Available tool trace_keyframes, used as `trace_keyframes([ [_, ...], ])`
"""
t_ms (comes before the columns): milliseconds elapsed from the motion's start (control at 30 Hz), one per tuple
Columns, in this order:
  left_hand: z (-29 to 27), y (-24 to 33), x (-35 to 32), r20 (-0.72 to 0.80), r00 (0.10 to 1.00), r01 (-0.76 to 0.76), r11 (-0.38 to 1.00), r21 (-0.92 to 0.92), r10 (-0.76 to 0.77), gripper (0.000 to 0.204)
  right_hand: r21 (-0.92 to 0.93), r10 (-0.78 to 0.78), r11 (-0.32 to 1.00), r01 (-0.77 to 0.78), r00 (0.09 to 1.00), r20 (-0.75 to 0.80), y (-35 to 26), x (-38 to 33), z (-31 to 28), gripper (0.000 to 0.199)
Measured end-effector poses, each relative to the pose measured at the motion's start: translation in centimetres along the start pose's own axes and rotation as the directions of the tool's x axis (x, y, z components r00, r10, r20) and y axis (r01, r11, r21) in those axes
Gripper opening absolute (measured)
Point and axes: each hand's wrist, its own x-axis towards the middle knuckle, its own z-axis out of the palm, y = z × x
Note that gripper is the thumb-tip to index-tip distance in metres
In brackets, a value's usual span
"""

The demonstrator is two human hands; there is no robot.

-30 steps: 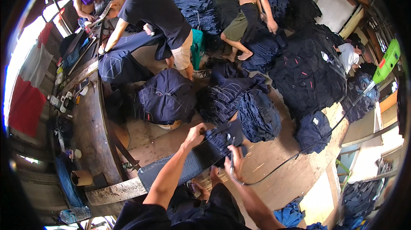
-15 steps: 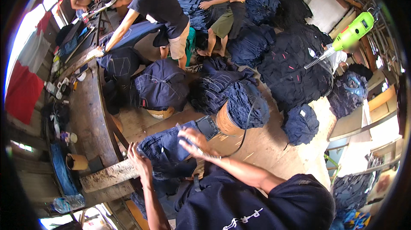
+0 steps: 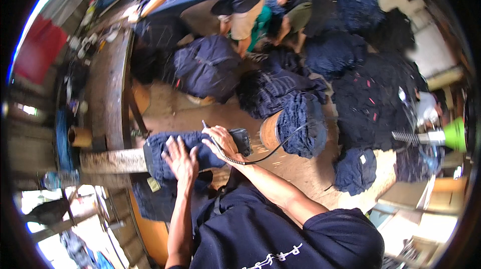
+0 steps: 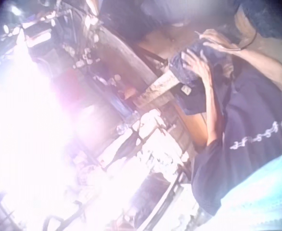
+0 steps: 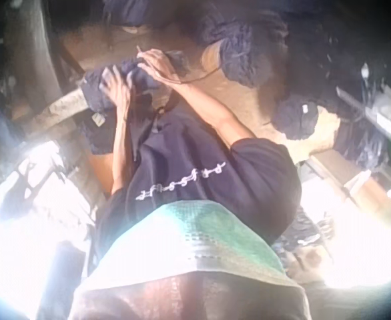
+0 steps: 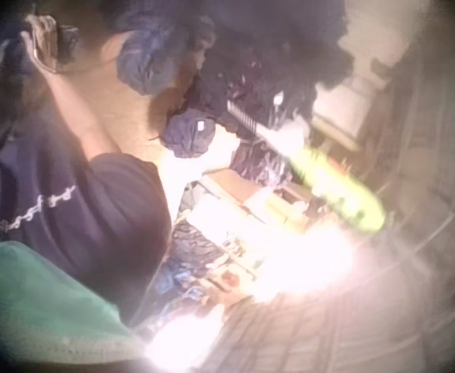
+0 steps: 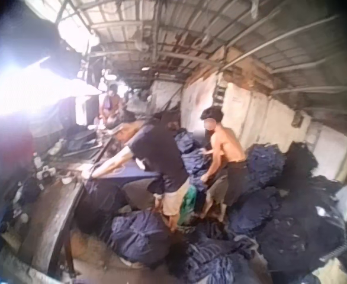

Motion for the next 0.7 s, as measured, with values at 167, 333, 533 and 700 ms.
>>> trace_keyframes([
  [167, 1.4, 1.0, -0.9, -0.1, 0.993, -0.054, 0.999, 0.006, 0.054, 0.089, 0.144, 0.006, 0.99, -0.007, 1.0, 0.012, 0.6, 0.6, 0.1, 0.026],
  [333, -1.6, -2.5, -4.9, 0.01, 0.999, 0.051, 0.996, 0.078, -0.052, 0.084, 0.065, 0.056, 0.996, -0.06, 0.996, 0.066, 1.0, 0.8, 0.2, 0.031],
  [533, -1.4, -3.7, -4.9, -0.17, 0.967, 0.131, 0.946, -0.297, -0.188, 0.051, 0.006, -0.05, 0.999, 0.049, 0.998, 0.049, -0.9, 1.9, 0.3, 0.04],
  [700, -5.1, -15.0, -4.1, -0.501, 0.774, 0.205, 0.902, -0.381, -0.387, 0.067, 0.164, -0.11, 0.983, 0.085, 0.983, 0.145, -5.0, 4.1, 5.8, 0.052],
])
